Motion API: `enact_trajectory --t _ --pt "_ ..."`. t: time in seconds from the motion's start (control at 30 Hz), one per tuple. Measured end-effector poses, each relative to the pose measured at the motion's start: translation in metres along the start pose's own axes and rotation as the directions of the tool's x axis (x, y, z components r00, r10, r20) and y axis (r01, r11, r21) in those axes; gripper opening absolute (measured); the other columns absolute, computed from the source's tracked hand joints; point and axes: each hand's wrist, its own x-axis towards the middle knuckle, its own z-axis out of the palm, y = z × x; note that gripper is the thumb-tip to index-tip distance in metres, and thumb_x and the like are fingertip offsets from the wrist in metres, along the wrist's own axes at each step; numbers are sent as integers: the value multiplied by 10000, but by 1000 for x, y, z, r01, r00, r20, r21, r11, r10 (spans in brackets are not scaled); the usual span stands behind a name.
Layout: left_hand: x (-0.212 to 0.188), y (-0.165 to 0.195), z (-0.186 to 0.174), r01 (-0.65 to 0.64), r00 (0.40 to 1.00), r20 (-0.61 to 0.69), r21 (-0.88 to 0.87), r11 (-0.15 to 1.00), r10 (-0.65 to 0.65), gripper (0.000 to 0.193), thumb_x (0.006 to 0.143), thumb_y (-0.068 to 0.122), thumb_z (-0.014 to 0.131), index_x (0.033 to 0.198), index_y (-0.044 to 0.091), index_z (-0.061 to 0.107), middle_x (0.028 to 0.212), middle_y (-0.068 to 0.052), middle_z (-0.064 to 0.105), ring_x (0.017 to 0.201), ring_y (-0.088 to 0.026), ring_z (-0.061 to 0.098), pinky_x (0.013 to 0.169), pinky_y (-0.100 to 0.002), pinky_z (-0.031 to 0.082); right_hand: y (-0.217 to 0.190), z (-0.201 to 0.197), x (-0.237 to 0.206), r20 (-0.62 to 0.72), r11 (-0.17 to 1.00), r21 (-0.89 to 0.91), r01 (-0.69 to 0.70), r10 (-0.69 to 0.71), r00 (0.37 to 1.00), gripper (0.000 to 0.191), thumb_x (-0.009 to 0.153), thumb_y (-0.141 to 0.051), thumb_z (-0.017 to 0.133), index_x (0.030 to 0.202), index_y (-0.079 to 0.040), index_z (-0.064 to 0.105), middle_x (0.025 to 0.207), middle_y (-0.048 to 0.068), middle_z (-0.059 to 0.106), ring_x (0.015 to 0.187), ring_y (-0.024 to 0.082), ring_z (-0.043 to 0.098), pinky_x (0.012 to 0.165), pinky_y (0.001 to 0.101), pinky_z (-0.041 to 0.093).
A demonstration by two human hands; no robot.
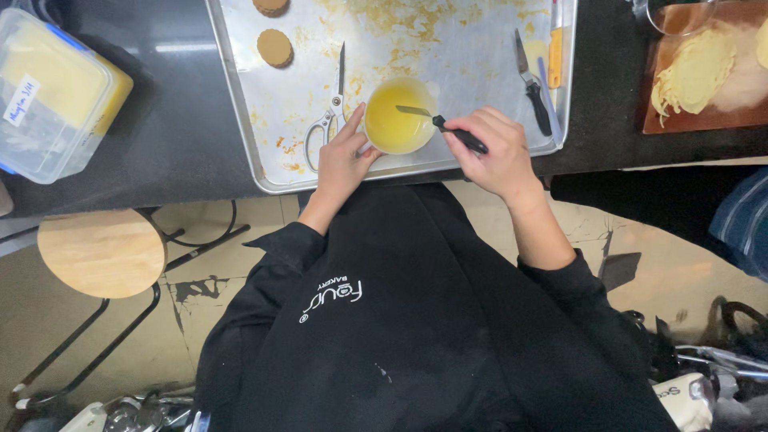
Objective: The person carries a measuring cup filled with a yellow liquid to a work table, then stirs the liquid with a small spatula while holding the cup steady on a baking tray. After stirring, the person carries the cup to the sink and rinses it under running water.
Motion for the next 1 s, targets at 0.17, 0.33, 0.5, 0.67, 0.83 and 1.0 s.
enact_trajectory --t 0.17,0.33,0.5,0.67,0.83,1.0 --pt "-1 -1 1 -22 1000 -6 8 1000 22 359 800 218 865 716 24 574 1478 -86 566 762 -266 704 632 -344 544 9 28 0 -20 1000 -11 3 -4 1000 105 906 -16 774 974 -16 694 859 116 676 786 300 651 696 373 508" --pt "0 -1 1 -25 1000 -9 -2 1000 25 353 796 222 864 725 23 582 1476 -89 568 755 -266 707 631 -346 545 16 50 -6 2 995 91 -45 45 999 86 922 -36 755 974 -15 690 909 125 703 844 309 686 746 376 537" --pt "-1 -1 1 -34 999 -19 -1 999 34 360 802 229 867 734 15 586 1475 -94 565 758 -272 710 634 -346 546 18 54 -13 2 965 221 -142 145 989 76 937 -35 728 993 -2 688 931 132 712 853 294 696 783 352 538" --pt "0 1 1 -23 1000 -19 0 1000 23 309 807 228 863 765 25 634 1473 -79 569 745 -261 708 638 -341 549 16 46 -22 10 923 277 -268 276 961 70 956 -52 713 1000 -1 698 919 123 712 828 245 695 772 314 529" --pt "0 2 0 -21 999 -26 -10 1000 21 252 811 219 861 828 36 687 1471 -74 566 751 -260 707 637 -335 546 16 31 -27 2 880 314 -355 374 928 82 955 -73 727 993 -4 706 874 111 700 773 224 665 732 302 515" --pt "-1 1 1 -22 999 -31 -3 1000 22 323 815 221 870 756 23 622 1484 -62 574 775 -260 715 650 -330 554 20 20 -21 -95 967 180 -182 201 975 53 971 -41 728 985 -5 692 900 121 689 819 267 664 763 343 513"
